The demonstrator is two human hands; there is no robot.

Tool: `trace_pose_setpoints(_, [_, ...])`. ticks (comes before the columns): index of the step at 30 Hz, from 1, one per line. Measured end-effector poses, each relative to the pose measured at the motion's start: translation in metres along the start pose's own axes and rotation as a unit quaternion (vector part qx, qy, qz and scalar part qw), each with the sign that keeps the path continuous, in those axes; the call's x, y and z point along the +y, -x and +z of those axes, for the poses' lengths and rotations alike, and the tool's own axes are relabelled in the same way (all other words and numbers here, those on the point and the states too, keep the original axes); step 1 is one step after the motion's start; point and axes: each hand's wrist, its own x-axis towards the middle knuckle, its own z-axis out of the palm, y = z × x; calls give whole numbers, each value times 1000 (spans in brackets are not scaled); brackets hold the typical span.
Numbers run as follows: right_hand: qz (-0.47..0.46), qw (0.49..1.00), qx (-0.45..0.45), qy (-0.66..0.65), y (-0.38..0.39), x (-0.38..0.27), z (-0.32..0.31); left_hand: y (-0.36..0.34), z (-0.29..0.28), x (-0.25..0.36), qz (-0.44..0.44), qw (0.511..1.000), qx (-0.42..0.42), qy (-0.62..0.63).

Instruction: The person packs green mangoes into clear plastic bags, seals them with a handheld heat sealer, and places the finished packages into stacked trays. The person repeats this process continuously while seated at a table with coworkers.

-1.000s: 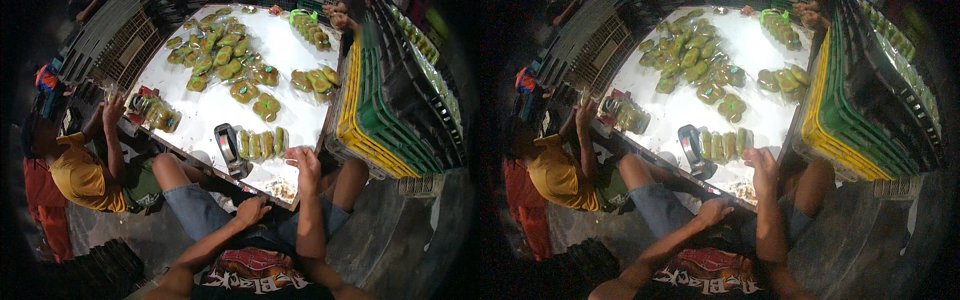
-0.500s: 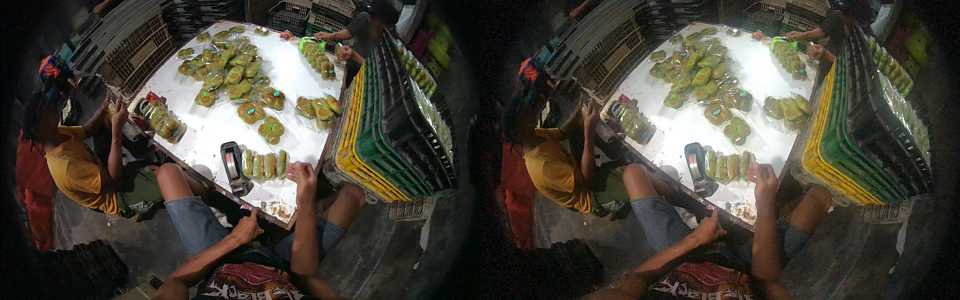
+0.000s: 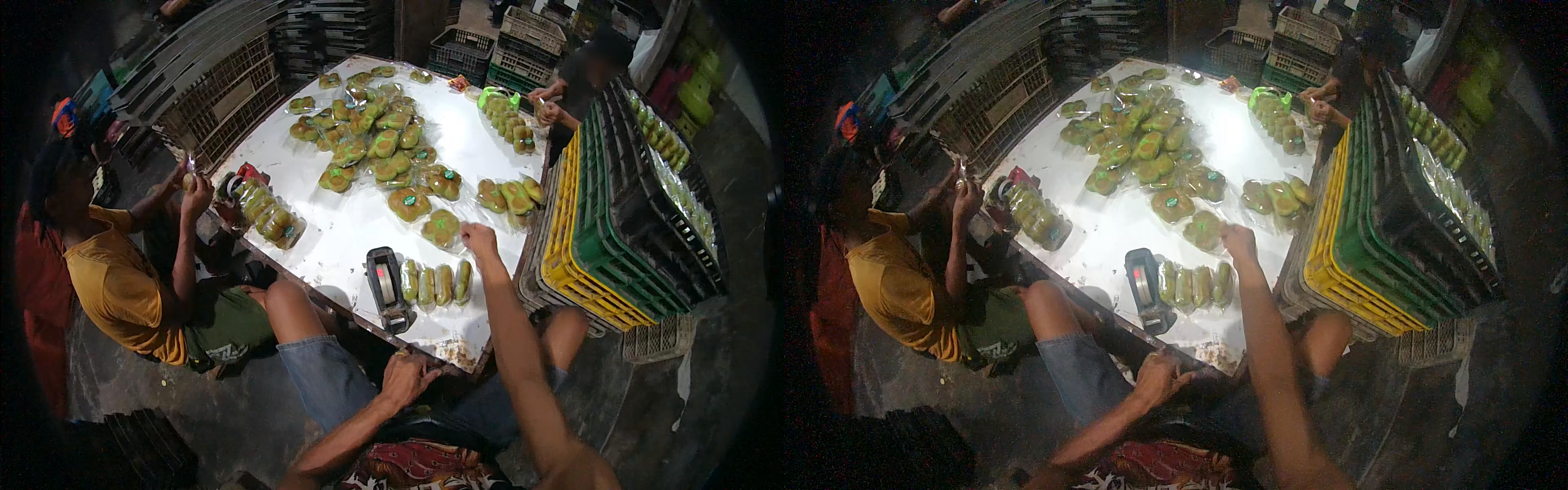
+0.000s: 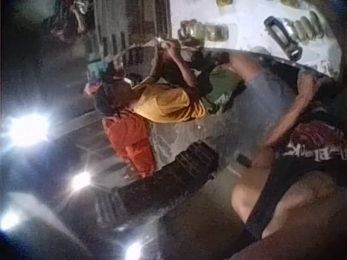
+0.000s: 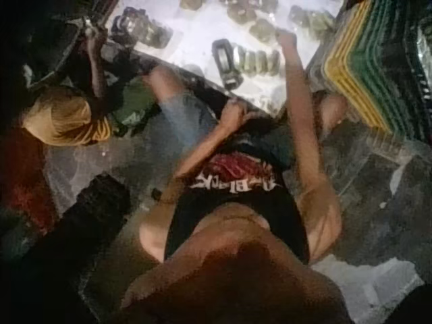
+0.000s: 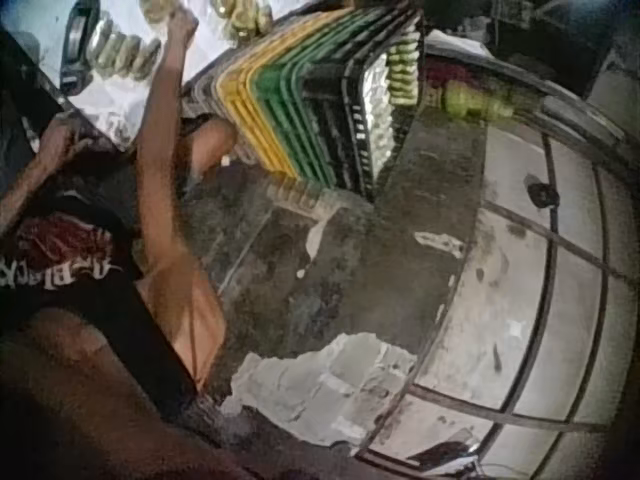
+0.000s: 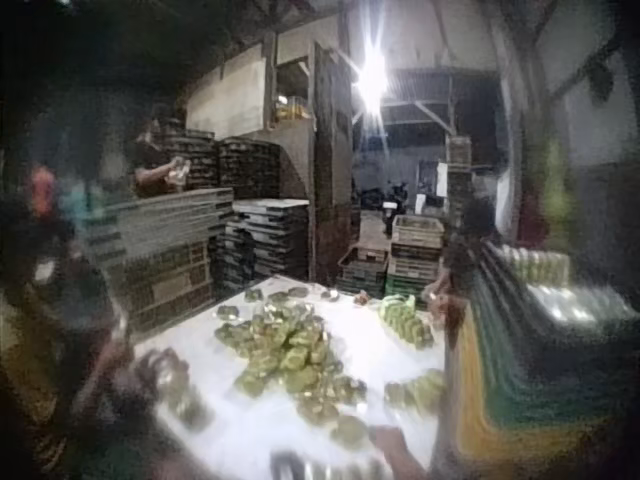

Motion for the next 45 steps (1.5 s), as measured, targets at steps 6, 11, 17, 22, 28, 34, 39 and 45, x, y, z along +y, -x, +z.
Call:
trace_pose_setpoints(6, [-120,979,-140,-87,159,-187,6,5,-54,35,106,904,413,-5])
trace_pose_setpoints(11, [-175,920,-211,-281,245,-223,-10,-26,-119,34,252,871,421,-12])
trace_pose_setpoints(17, [-180,962,-144,-145,258,-141,-22,-3,-120,38,64,846,198,491])
trace_pose_setpoints(22, [-51,978,-193,-66,276,-109,-3,-6,-94,18,76,735,172,652])
trace_pose_setpoints(28, [-159,947,-215,-176,287,-131,13,-3,-104,25,80,682,278,671])
trace_pose_setpoints(34, [-270,961,-65,-10,303,-104,26,-4,-107,32,50,635,358,683])
trace_pose_setpoints(39, [-223,973,-50,-21,305,-86,32,-5,-95,38,68,615,396,679])
trace_pose_setpoints(45, [-131,942,-182,-250,302,-105,23,-3,-101,30,43,713,405,570])
